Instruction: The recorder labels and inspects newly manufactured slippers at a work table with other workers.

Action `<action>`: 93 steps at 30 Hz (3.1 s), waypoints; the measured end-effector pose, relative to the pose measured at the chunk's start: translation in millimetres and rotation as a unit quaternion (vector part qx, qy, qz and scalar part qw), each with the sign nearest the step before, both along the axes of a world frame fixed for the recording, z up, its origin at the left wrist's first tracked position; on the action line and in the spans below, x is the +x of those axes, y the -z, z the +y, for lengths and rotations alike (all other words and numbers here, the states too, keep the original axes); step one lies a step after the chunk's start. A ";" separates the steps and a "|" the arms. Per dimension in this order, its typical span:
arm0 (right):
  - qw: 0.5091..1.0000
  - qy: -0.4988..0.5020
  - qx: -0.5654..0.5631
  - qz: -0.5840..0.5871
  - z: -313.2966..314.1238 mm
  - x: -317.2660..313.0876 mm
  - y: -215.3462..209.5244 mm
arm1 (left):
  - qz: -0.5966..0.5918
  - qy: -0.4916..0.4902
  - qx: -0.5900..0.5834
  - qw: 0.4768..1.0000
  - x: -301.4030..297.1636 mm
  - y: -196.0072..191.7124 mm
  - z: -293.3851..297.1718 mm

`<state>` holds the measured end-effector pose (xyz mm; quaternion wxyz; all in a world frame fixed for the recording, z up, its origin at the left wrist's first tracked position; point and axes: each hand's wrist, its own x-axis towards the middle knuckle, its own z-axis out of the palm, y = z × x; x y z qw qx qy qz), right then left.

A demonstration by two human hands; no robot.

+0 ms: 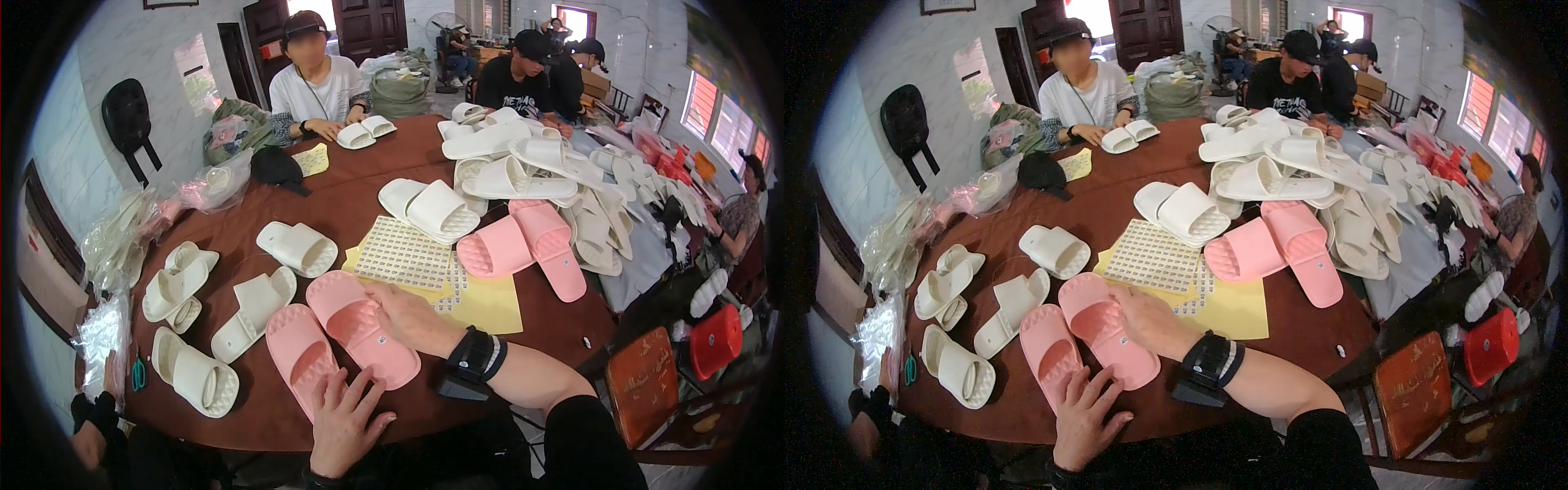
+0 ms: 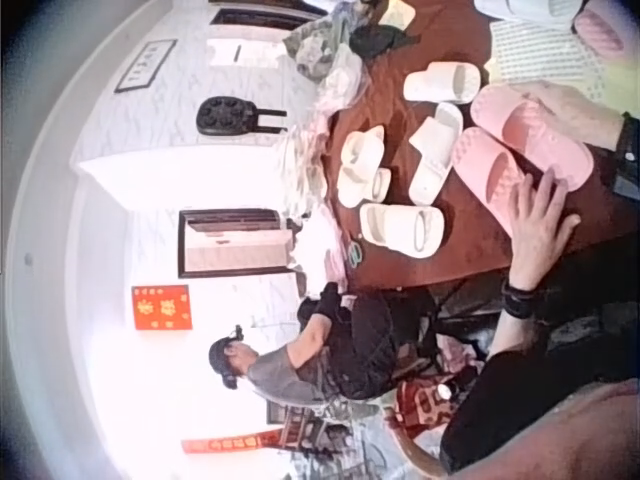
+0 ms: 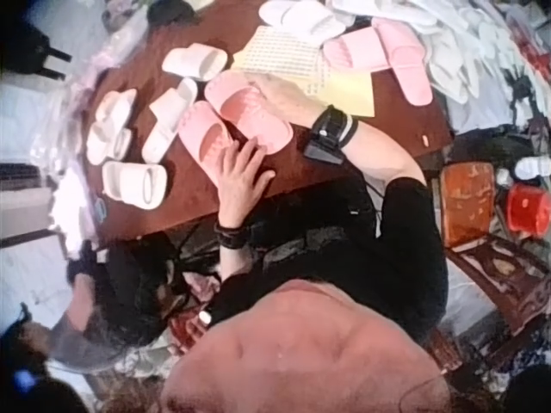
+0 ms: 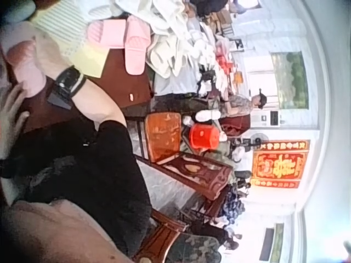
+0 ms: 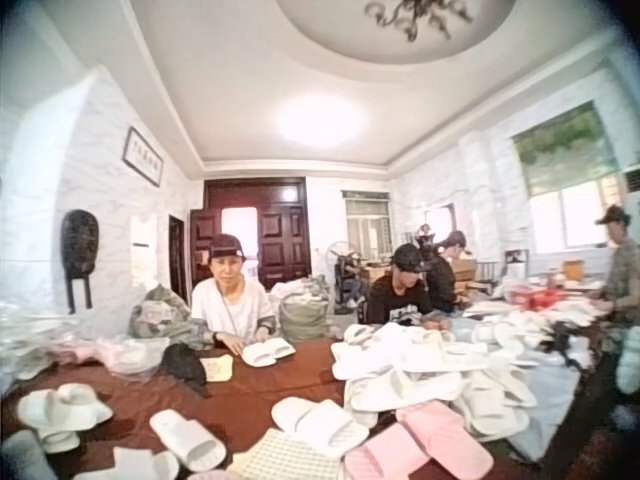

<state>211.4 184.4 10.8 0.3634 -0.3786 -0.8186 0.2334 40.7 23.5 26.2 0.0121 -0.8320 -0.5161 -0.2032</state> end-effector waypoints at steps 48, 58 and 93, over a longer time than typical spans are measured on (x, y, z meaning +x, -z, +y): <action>0.979 -0.089 -0.154 0.098 -28.4 -2.4 -12.9 | -0.164 -0.004 0.053 0.985 -12.7 13.4 -2.8; 0.955 -0.087 -0.249 0.131 -28.7 8.5 -31.0 | -0.217 -0.003 0.048 0.975 -17.9 18.0 -5.1; 0.931 -0.159 -0.292 0.153 -26.6 10.3 -26.9 | -0.236 0.039 0.082 0.968 -19.5 14.1 -4.6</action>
